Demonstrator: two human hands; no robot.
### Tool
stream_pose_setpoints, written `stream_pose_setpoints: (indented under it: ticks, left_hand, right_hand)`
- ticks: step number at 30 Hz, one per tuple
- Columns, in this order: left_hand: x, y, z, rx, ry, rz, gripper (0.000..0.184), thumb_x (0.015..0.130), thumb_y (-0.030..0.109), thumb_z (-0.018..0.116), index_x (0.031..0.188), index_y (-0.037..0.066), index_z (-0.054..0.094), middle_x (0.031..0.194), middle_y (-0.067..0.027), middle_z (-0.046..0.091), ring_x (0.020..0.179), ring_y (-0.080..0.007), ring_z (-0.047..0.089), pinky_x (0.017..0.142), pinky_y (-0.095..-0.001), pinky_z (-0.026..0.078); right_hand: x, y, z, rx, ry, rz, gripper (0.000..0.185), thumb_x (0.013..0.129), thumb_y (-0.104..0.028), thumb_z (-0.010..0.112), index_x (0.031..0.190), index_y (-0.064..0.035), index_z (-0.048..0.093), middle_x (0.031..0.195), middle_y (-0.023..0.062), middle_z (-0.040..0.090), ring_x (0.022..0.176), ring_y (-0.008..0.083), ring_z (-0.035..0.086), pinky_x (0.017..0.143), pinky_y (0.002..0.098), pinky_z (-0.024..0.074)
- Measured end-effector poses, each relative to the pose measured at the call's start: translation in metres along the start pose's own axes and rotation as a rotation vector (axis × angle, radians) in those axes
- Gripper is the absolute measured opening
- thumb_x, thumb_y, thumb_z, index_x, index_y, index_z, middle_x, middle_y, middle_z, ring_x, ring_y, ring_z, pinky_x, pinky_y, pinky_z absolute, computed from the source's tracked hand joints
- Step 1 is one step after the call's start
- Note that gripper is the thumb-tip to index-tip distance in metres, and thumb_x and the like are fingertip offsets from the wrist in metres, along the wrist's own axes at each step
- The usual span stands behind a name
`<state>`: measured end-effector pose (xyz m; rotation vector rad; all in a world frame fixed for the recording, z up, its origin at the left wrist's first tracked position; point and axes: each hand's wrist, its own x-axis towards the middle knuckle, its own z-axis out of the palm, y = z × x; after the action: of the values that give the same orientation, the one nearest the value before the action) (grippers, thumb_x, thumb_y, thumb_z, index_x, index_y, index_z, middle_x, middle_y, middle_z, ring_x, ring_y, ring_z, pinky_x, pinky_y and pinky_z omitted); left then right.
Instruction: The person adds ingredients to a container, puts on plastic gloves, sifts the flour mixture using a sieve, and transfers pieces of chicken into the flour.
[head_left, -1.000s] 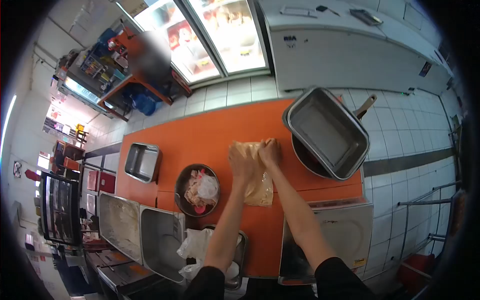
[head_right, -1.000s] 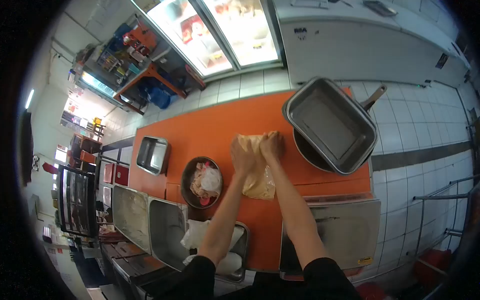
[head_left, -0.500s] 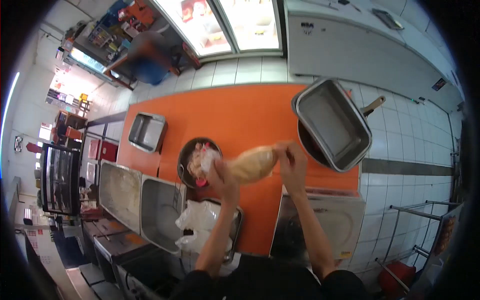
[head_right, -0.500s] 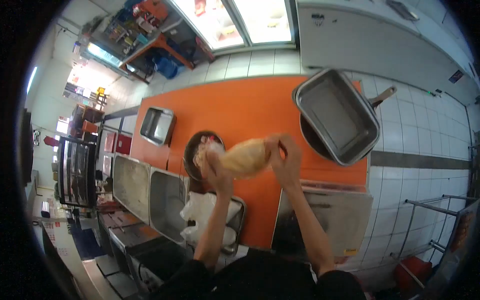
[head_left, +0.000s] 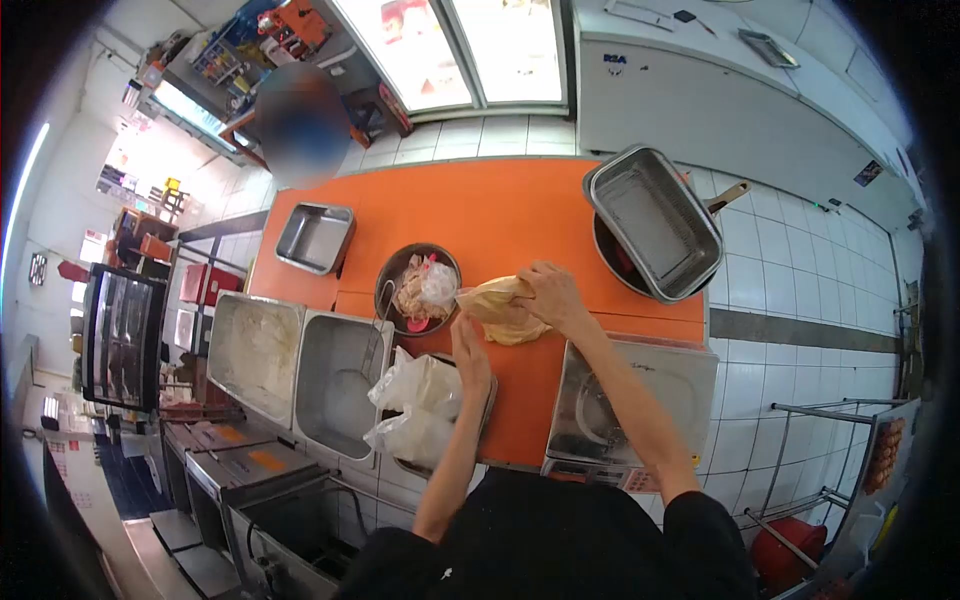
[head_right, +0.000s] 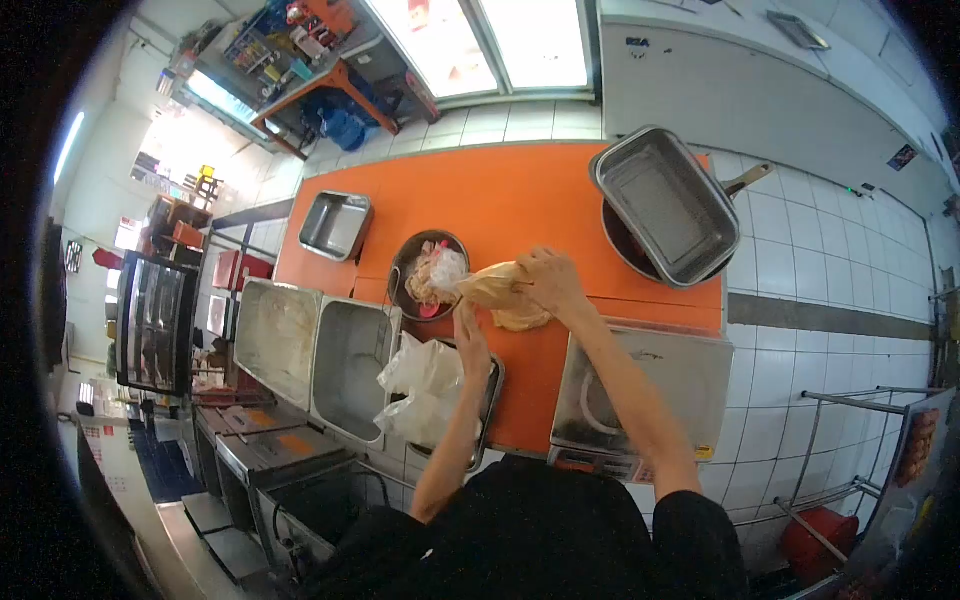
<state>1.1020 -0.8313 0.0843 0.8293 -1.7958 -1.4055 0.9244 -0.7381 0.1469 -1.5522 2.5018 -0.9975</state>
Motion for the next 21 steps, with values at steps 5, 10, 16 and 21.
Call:
stream_pose_setpoints:
  ticks: [5,10,16,21]
  left_hand:
    - [-0.047,0.024,-0.008,0.151,-0.011,-0.211,0.045,0.099,0.031,0.051,0.132,0.0,0.044,0.136,-0.0125,0.046,0.119,-0.0242,0.047,0.1,-0.0371,0.04]
    - [0.038,0.134,-0.038,0.38,0.038,0.552,0.042,0.09,0.019,0.064,0.126,0.003,0.051,0.125,-0.0163,0.054,0.115,-0.03,0.053,0.096,-0.0393,0.043]
    - [0.097,0.197,-0.055,0.487,-0.243,0.862,0.007,0.079,0.007,0.069,0.079,0.002,0.064,0.074,-0.0091,0.062,0.07,-0.031,0.06,0.066,-0.0375,0.048]
    - [0.076,0.28,-0.05,0.436,-0.13,0.814,0.011,0.084,0.009,0.068,0.077,0.002,0.063,0.065,-0.0087,0.054,0.057,-0.0251,0.053,0.053,-0.0334,0.042]
  right_hand:
    - [0.01,-0.012,0.003,0.095,-0.08,-0.215,0.016,0.077,-0.018,0.066,0.08,-0.0041,0.059,0.077,0.01,0.06,0.075,0.0313,0.062,0.067,0.0417,0.0495]
    - [0.009,-0.063,-0.056,0.081,0.032,-0.465,0.014,0.072,-0.014,0.065,0.078,-0.0049,0.056,0.073,0.0095,0.057,0.069,0.0302,0.06,0.062,0.0395,0.0479]
    - [0.042,-0.078,-0.134,-0.248,0.158,-0.546,0.019,0.071,-0.016,0.067,0.087,-0.0102,0.059,0.083,0.0036,0.057,0.082,0.0212,0.059,0.08,0.0391,0.0426]
    - [0.037,-0.117,-0.191,-0.154,0.397,-0.556,0.018,0.066,-0.011,0.07,0.081,-0.0104,0.061,0.081,0.0025,0.055,0.078,0.0228,0.053,0.079,0.0384,0.0405]
